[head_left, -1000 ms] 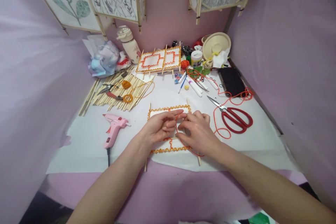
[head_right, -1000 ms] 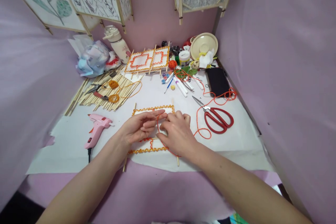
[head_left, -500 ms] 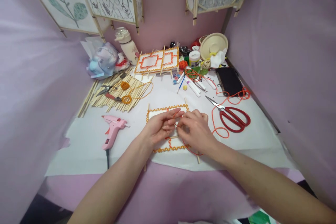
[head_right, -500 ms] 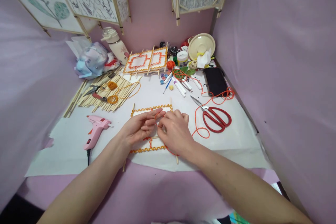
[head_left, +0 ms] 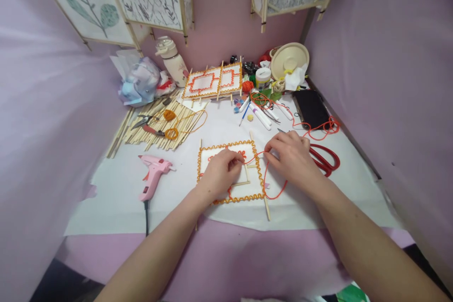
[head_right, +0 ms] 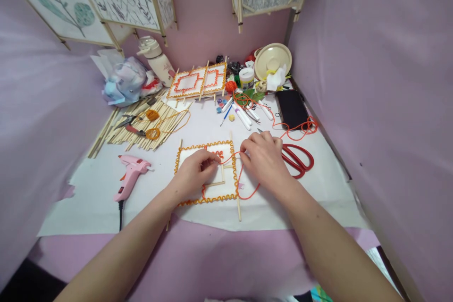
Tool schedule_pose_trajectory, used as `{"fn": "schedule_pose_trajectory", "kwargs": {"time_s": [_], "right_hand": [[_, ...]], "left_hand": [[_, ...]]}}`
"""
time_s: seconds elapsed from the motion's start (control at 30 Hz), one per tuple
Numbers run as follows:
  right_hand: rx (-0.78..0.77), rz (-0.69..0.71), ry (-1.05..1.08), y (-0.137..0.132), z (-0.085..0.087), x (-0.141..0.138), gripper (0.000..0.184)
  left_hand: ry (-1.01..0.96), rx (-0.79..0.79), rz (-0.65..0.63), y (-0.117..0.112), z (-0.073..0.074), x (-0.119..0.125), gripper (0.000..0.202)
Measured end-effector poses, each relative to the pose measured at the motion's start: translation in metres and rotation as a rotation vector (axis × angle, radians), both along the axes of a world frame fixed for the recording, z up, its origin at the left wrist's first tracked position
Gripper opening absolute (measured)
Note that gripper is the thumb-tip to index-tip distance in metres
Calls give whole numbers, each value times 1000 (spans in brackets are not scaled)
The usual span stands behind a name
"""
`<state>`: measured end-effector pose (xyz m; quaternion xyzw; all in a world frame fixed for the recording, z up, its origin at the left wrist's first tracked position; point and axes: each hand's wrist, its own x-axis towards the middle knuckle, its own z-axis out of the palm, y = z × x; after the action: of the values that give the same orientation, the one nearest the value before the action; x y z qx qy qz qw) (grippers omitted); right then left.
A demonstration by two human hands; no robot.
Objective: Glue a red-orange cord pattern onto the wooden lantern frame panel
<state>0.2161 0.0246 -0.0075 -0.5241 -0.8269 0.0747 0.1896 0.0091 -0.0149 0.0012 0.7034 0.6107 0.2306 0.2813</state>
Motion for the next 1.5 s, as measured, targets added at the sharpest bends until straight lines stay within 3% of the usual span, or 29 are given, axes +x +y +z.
{"fn": "schedule_pose_trajectory", "kwargs": {"time_s": [0.37,0.5,0.6,0.7,0.77,1.2,1.5], "right_hand": [[1,-138,-123,5,-6,7,16],[72,-206,-55,3,-1,8,16],[112,-61,82,-1,2,1,17],[25,181,126,-4,0,-11,11],[-34,234,120,-5,-3,-18,11],[-77,75,128,-1,-11,-26,12],[-109,36,101,0,-13,-34,12]], "left_hand": [[69,145,-53,0,-12,-1,15],[88,160,-43,0,-11,1,13],[113,176,-27,0,-11,1,11],[140,183,-34,1,-12,1,11],[152,178,-42,1,-12,1,11],[154,164,-35,1,-13,2,14],[203,164,-29,0,-13,3,16]]}}
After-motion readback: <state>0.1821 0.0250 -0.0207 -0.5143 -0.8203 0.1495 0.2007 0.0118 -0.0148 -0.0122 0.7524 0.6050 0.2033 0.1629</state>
